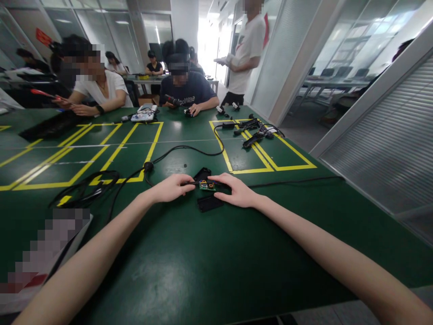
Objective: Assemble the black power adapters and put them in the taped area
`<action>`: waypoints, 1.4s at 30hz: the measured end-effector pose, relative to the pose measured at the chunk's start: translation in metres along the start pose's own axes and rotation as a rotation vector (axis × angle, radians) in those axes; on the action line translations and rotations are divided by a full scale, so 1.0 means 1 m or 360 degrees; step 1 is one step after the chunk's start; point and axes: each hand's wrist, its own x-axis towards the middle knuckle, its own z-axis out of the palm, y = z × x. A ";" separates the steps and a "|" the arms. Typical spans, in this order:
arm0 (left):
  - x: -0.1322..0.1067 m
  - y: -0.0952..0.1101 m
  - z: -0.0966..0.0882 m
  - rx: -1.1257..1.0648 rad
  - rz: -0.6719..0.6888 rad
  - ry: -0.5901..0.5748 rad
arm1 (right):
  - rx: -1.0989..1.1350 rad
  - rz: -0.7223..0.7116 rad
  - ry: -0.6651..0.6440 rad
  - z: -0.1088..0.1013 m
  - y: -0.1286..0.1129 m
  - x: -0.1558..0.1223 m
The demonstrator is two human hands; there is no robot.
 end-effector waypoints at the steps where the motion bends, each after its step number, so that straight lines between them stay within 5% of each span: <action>1: 0.001 -0.004 0.001 0.0089 0.0046 0.0100 | -0.0042 -0.0048 0.0049 0.000 -0.003 0.001; 4: 0.005 -0.015 0.006 0.0333 0.0126 0.0299 | -0.0192 -0.0227 0.0127 0.001 -0.016 -0.003; 8: 0.008 -0.025 0.012 0.0423 0.0241 0.0341 | -0.0172 -0.0383 -0.0085 0.007 -0.034 -0.014; 19: 0.009 -0.035 0.014 0.0459 0.0304 0.0359 | -0.0135 -0.0327 -0.0071 0.010 -0.026 -0.003; 26: 0.011 -0.038 0.015 0.0372 0.0292 0.0409 | -0.0132 -0.0224 0.0060 0.018 -0.011 0.007; 31: 0.011 -0.037 0.015 0.0371 0.0328 0.0387 | -0.0322 0.0007 0.0300 0.005 0.006 0.003; 35: 0.009 -0.035 0.012 0.0313 0.0290 0.0394 | -0.0464 0.0134 0.0206 -0.004 0.021 -0.004; 42: 0.004 -0.023 0.000 -0.0074 0.0123 0.0057 | -0.0428 0.0264 0.0212 0.000 0.018 -0.013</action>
